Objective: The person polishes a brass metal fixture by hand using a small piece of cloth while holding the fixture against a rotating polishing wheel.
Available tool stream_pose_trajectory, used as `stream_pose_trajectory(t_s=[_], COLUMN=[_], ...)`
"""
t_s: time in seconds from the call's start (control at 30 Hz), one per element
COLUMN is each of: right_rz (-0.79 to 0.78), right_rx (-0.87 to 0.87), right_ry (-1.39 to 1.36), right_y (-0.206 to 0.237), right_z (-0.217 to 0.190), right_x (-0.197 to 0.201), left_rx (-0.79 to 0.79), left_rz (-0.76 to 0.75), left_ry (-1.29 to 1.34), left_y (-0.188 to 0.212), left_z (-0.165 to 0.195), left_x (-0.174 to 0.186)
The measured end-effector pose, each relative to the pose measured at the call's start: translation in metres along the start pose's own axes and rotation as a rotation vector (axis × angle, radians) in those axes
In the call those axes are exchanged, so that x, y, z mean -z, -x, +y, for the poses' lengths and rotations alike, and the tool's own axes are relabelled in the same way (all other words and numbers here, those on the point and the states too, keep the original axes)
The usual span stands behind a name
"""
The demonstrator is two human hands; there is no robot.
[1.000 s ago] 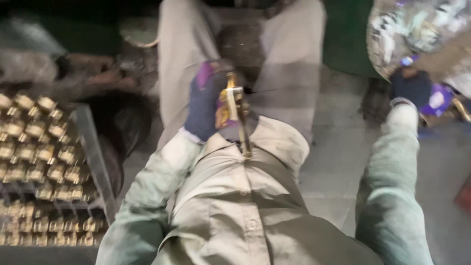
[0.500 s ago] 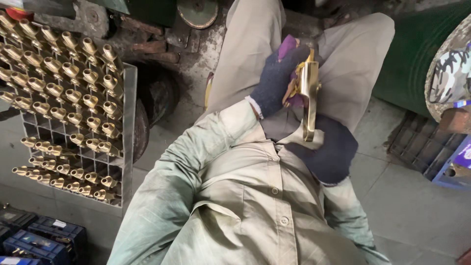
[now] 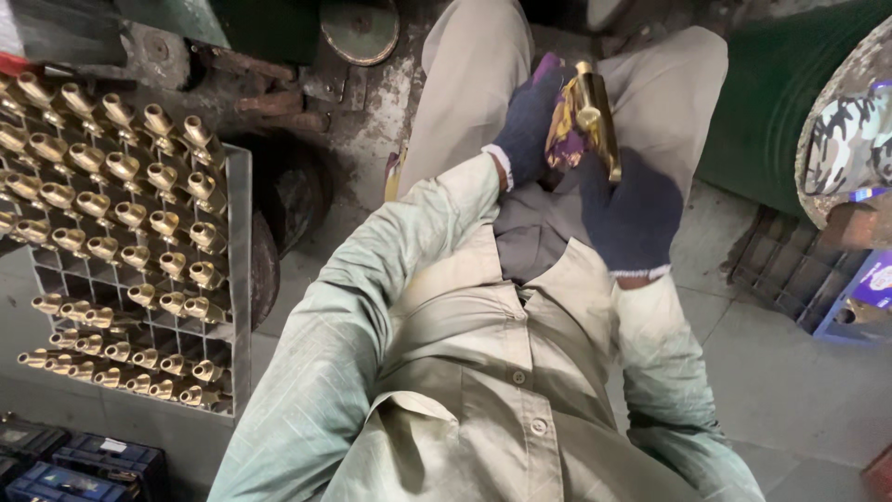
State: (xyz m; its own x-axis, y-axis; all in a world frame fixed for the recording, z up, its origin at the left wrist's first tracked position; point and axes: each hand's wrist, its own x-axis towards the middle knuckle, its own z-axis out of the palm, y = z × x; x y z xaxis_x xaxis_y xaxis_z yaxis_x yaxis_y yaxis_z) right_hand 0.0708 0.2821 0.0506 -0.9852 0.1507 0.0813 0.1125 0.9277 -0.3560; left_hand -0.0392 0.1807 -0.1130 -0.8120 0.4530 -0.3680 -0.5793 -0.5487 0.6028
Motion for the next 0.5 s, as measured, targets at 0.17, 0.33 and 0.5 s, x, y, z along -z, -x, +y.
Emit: stream_pose_trajectory(t_s=[0.17, 0.33, 0.5], right_rz=[-0.025, -0.001, 0.050], right_rx=[-0.083, -0.097, -0.090], right_ry=[-0.034, -0.004, 0.139], right_y=[-0.042, -0.065, -0.071], right_z=[0.009, 0.016, 0.016], right_x=[-0.016, -0.028, -0.045], left_rx=[0.242, -0.300, 0.311], left_rz=[0.246, 0.211, 0.293], left_ry=[0.179, -0.664, 0.260], left_y=[-0.036, -0.056, -0.074], left_z=[0.002, -0.002, -0.010], left_x=[-0.007, -0.003, -0.010])
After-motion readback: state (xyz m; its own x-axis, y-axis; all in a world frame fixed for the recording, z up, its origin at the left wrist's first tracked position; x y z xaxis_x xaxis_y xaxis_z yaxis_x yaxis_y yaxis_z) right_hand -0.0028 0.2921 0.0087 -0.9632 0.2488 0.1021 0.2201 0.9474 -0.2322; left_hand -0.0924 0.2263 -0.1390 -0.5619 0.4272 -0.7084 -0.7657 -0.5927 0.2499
